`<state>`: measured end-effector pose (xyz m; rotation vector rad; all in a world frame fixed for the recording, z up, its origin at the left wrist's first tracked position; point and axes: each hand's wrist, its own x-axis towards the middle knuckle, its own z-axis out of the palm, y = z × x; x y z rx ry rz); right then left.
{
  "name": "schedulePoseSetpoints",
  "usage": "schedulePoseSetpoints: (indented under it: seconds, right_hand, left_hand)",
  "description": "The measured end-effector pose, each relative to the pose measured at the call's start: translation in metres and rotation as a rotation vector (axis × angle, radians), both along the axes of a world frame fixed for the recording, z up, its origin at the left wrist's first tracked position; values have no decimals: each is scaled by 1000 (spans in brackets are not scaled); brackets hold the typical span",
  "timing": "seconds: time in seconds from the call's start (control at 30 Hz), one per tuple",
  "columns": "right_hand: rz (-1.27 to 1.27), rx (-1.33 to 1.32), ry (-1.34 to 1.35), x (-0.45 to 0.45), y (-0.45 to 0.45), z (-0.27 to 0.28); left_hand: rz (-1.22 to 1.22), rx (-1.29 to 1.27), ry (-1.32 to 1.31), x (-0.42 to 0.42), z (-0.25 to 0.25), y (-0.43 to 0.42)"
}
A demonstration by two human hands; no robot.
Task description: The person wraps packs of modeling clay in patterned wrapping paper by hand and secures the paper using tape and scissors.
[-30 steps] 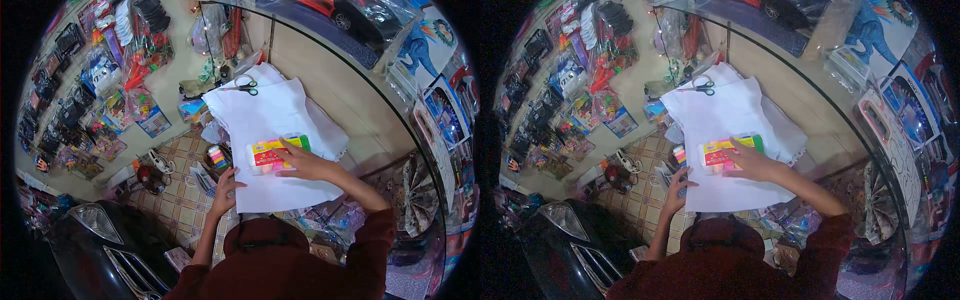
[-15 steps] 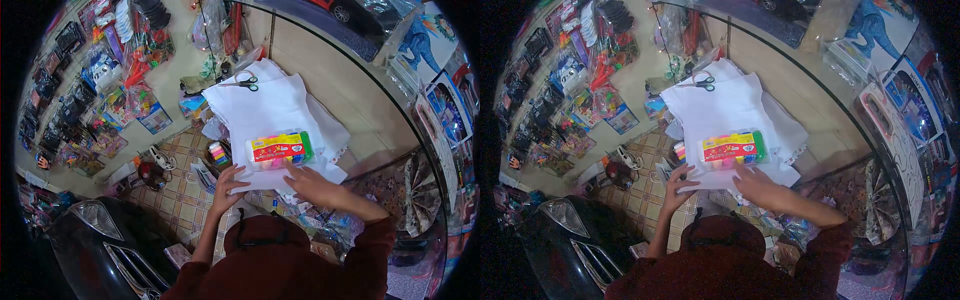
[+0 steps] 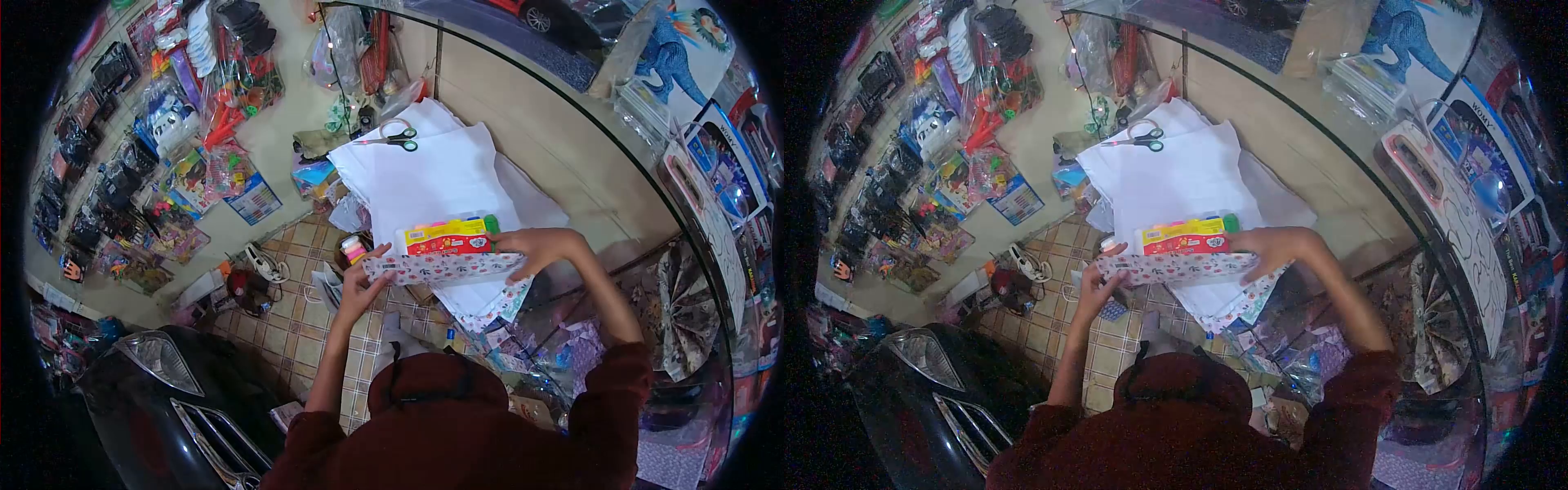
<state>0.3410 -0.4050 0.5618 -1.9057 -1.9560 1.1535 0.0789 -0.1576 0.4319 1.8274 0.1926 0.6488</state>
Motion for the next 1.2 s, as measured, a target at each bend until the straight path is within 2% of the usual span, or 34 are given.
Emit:
schedulePoseSetpoints:
  seconds: [0.03,0.13,0.23,0.33,0.43,0.47,0.57,0.7,0.8,0.9,1.0,1.07,1.13,1.2]
  right_hand:
    - [37,68,79,4,-6,1]
    - [94,-98,-61,9,-21,-2]
    - [-28,-115,-129,-3,-38,-1]
    - [-346,-187,5,-15,-42,5]
    - [-578,-85,322,-8,-33,-6]
    - [-550,-39,234,-15,-32,-10]
    - [-249,-19,33,-6,-33,-60]
    - [-347,45,-61,5,-40,-85]
    - [-389,-129,-369,9,-54,-88]
    - [-394,-260,-334,18,-59,-87]
    - [-438,-155,-447,2,-53,-38]
    - [-555,45,-310,-25,-32,5]
    - [-369,219,-194,-50,-19,35]
    - [-238,313,-294,-71,-15,29]
  left_hand:
    - [-23,-4,24,-1,3,1]
    - [-101,38,68,-7,13,6]
    - [-188,174,95,-20,14,10]
    - [-247,200,193,-31,15,6]
    - [-245,197,234,-36,19,-4]
    - [-235,240,226,-38,14,-6]
    - [-194,315,189,-42,3,-6]
    - [-158,233,160,-46,8,-14]
    - [-141,159,129,-46,3,-17]
    - [-96,110,83,-44,1,-22]
    - [-19,69,26,-39,-2,-26]
    - [34,-34,8,-35,-7,-28]
    - [78,-209,13,-29,-12,-32]
    - [112,-299,-14,-22,-20,-35]
